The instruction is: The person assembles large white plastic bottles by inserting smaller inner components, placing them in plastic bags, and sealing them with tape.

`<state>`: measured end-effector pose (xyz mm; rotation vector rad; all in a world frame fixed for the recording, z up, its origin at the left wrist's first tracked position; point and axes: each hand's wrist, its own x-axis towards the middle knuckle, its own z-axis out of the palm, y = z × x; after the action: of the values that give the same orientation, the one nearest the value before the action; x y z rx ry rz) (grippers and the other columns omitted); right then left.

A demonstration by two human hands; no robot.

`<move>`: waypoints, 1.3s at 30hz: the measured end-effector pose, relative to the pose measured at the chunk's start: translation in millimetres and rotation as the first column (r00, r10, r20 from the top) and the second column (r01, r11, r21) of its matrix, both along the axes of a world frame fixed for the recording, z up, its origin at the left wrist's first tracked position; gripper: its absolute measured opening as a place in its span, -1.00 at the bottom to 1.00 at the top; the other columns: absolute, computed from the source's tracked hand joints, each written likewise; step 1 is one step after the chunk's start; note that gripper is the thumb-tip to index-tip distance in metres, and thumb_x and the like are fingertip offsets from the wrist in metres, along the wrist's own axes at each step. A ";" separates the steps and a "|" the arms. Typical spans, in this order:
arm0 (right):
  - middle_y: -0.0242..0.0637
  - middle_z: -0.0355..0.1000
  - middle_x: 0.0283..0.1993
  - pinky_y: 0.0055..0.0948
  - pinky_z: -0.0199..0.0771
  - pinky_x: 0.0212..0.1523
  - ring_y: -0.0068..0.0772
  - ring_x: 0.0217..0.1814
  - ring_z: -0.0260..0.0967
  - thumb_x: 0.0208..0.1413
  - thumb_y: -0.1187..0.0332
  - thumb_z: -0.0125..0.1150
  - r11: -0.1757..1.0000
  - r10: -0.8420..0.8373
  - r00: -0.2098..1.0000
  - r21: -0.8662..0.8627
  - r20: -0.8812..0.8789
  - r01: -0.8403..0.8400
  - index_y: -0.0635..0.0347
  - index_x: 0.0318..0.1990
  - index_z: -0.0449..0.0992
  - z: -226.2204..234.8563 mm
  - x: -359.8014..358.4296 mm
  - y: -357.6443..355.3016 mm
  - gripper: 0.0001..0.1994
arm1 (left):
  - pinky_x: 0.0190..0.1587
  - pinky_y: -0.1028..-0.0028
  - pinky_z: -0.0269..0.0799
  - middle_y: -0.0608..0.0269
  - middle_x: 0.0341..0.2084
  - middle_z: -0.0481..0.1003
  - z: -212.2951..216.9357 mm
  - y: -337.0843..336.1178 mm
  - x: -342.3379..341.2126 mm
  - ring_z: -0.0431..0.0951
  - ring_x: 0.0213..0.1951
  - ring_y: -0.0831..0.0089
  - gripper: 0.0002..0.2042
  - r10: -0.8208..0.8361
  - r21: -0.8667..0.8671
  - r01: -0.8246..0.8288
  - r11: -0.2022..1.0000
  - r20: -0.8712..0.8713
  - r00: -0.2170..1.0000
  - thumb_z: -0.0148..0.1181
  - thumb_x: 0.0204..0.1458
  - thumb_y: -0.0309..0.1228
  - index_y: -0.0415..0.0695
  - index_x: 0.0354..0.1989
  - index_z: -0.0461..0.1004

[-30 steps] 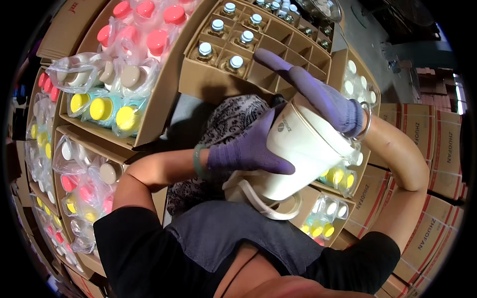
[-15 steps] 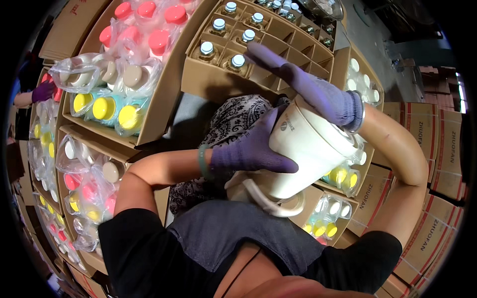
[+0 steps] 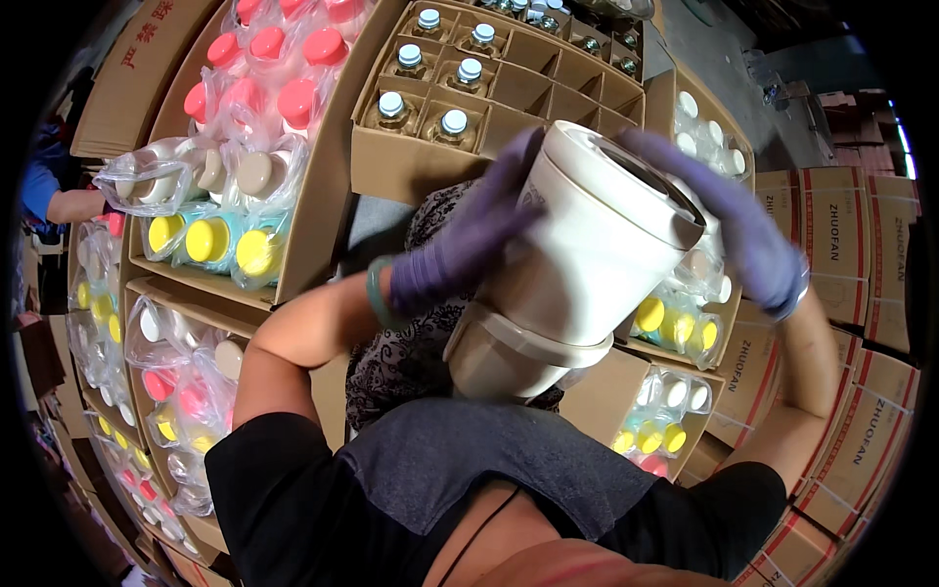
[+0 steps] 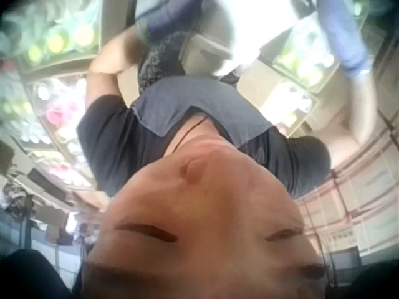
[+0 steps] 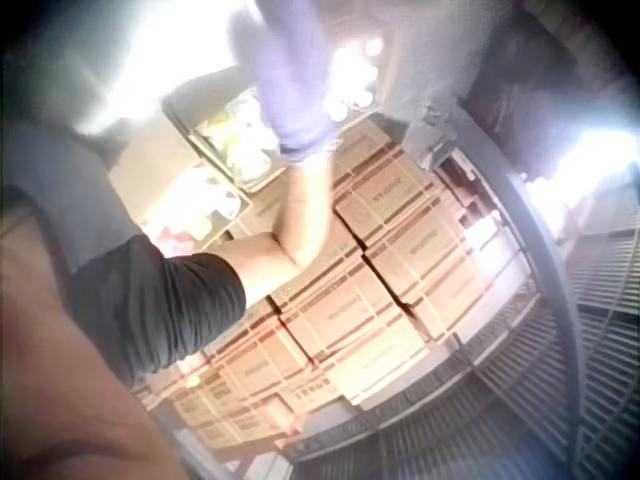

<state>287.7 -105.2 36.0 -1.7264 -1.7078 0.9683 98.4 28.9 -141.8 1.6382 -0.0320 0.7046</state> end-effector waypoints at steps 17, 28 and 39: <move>-0.15 0.46 0.21 -0.39 0.32 0.26 -0.31 0.25 0.38 0.22 0.44 0.08 0.742 -0.389 0.870 0.455 -0.303 0.491 0.28 0.16 0.50 -90.4 -20.3 -23.2 -0.64 | 0.21 0.28 0.39 -0.12 0.09 0.47 65.7 35.0 39.8 0.49 0.16 0.11 -0.65 -0.036 0.366 0.039 0.930 -0.015 0.999 0.02 0.25 -0.32 -0.27 0.12 0.41; -0.07 0.36 0.30 -0.35 0.17 0.41 -0.23 0.35 0.29 0.43 0.25 -0.24 0.881 -0.147 0.403 0.066 -0.903 0.469 0.41 0.15 0.47 -154.8 10.2 0.5 -0.56 | 0.30 0.25 0.25 -0.04 0.11 0.43 94.1 5.5 10.5 0.41 0.19 0.21 -0.57 -0.005 0.391 -0.010 0.920 0.039 0.999 -0.26 0.38 -0.22 -0.29 0.16 0.40; -0.03 0.23 0.42 -0.22 0.18 0.42 -0.13 0.42 0.24 0.29 0.35 0.07 0.836 -0.329 0.835 0.274 -0.441 0.474 0.32 0.32 0.30 -165.7 30.6 -12.3 -0.52 | 0.42 0.23 0.07 -0.05 0.32 0.22 60.8 -5.9 -9.5 0.22 0.37 0.14 -0.33 0.026 0.109 -0.024 0.994 -0.014 1.000 0.13 0.16 -0.26 -0.27 0.40 0.08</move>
<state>318.3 -117.5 -129.7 -1.4495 -1.1154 0.6648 88.9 23.1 -81.0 1.7510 -0.0397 0.7197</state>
